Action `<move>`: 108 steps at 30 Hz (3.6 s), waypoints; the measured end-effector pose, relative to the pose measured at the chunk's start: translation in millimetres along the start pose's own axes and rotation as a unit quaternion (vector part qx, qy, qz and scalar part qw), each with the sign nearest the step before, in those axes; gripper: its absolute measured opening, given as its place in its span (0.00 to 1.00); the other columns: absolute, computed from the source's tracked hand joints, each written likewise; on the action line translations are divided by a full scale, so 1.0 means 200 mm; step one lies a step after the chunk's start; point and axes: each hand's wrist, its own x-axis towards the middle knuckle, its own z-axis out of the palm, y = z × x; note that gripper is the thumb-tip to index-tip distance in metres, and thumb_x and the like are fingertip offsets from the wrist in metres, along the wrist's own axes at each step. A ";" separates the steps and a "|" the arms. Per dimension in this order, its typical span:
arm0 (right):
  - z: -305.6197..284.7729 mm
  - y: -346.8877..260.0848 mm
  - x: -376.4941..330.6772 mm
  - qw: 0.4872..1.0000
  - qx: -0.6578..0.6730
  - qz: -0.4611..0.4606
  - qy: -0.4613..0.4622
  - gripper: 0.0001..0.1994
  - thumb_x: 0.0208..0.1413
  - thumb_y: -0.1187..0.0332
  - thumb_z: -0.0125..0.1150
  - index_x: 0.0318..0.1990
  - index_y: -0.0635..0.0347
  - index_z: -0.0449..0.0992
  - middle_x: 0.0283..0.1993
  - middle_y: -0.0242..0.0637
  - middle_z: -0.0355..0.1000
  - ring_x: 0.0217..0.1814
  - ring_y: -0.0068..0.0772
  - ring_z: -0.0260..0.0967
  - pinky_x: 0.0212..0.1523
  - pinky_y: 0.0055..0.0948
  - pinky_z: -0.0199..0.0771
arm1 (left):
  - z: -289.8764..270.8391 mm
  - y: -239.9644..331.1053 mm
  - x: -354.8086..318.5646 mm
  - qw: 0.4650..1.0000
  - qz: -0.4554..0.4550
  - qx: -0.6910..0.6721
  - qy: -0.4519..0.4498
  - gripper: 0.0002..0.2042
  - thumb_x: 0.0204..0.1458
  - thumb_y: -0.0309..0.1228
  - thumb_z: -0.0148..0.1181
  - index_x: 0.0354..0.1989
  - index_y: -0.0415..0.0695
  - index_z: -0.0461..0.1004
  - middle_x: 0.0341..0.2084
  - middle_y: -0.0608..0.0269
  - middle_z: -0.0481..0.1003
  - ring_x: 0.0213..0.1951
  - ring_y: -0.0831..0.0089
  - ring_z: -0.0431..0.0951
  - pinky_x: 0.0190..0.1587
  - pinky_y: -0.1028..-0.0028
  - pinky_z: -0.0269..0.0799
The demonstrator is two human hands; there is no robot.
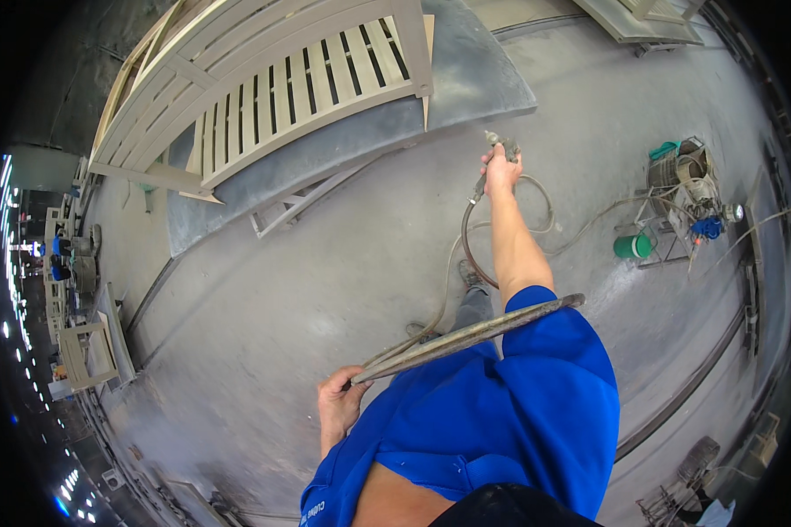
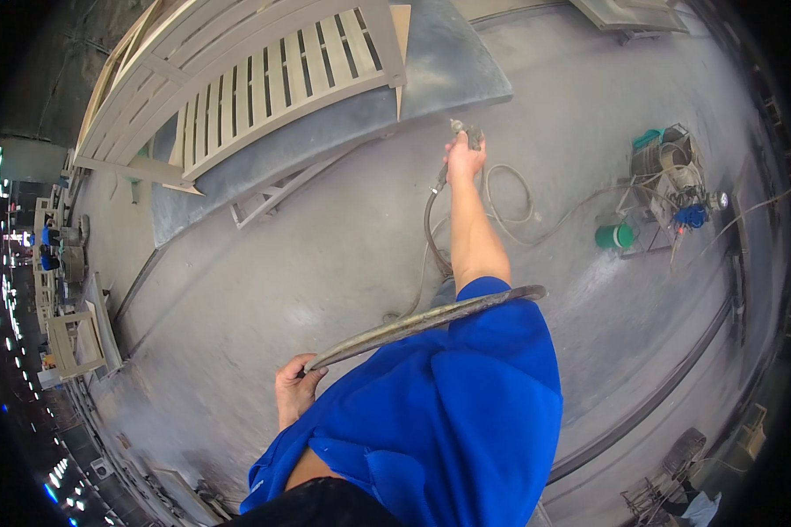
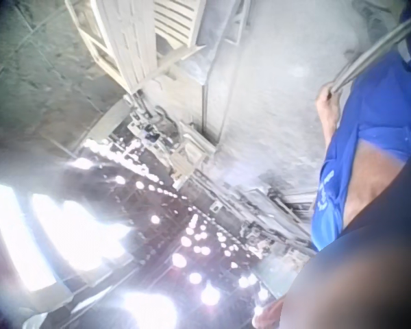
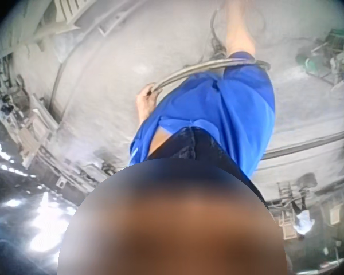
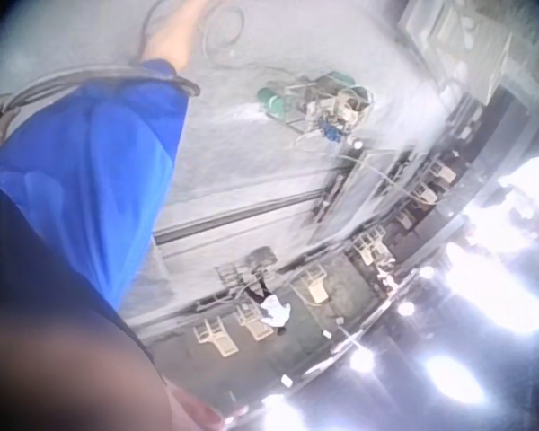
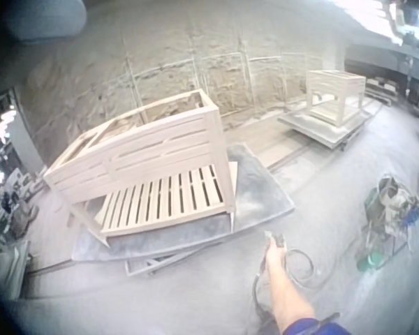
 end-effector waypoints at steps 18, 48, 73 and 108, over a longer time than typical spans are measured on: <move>0.23 -0.95 -0.48 0.914 0.243 -0.269 -0.183 0.13 0.66 0.66 0.58 0.53 0.61 0.71 0.37 0.38 0.73 0.33 0.29 0.74 0.18 0.27 0.69 | -0.06 -0.02 0.10 0.997 0.060 -0.012 -0.052 0.10 0.49 0.18 0.72 0.40 0.41 0.83 0.35 0.61 0.84 0.38 0.74 0.81 0.43 0.73 0.77; 0.38 -0.21 -0.55 0.991 0.098 -0.082 -0.045 0.10 0.64 0.67 0.58 0.50 0.56 0.71 0.34 0.35 0.74 0.29 0.30 0.75 0.18 0.29 0.69 | -0.41 -0.26 -0.11 0.995 -0.087 -0.044 0.008 0.09 0.50 0.18 0.72 0.39 0.41 0.84 0.30 0.67 0.82 0.33 0.80 0.76 0.37 0.76 0.72; 0.10 0.19 -0.70 0.995 0.042 0.027 0.081 0.08 0.66 0.67 0.56 0.49 0.55 0.69 0.35 0.33 0.72 0.31 0.28 0.74 0.18 0.27 0.67 | -0.73 -0.16 0.65 0.984 0.147 0.054 -0.090 0.13 0.49 0.19 0.70 0.44 0.44 0.82 0.39 0.56 0.82 0.42 0.61 0.82 0.47 0.68 0.76; 2.19 0.95 0.49 0.920 0.227 -0.277 0.160 0.21 0.61 0.68 0.64 0.60 0.61 0.74 0.40 0.38 0.80 0.37 0.30 0.78 0.34 0.28 0.77 | -1.23 -0.76 2.20 0.888 -0.078 0.252 -0.377 0.12 0.60 0.22 0.64 0.51 0.44 0.76 0.46 0.58 0.80 0.48 0.69 0.80 0.53 0.71 0.75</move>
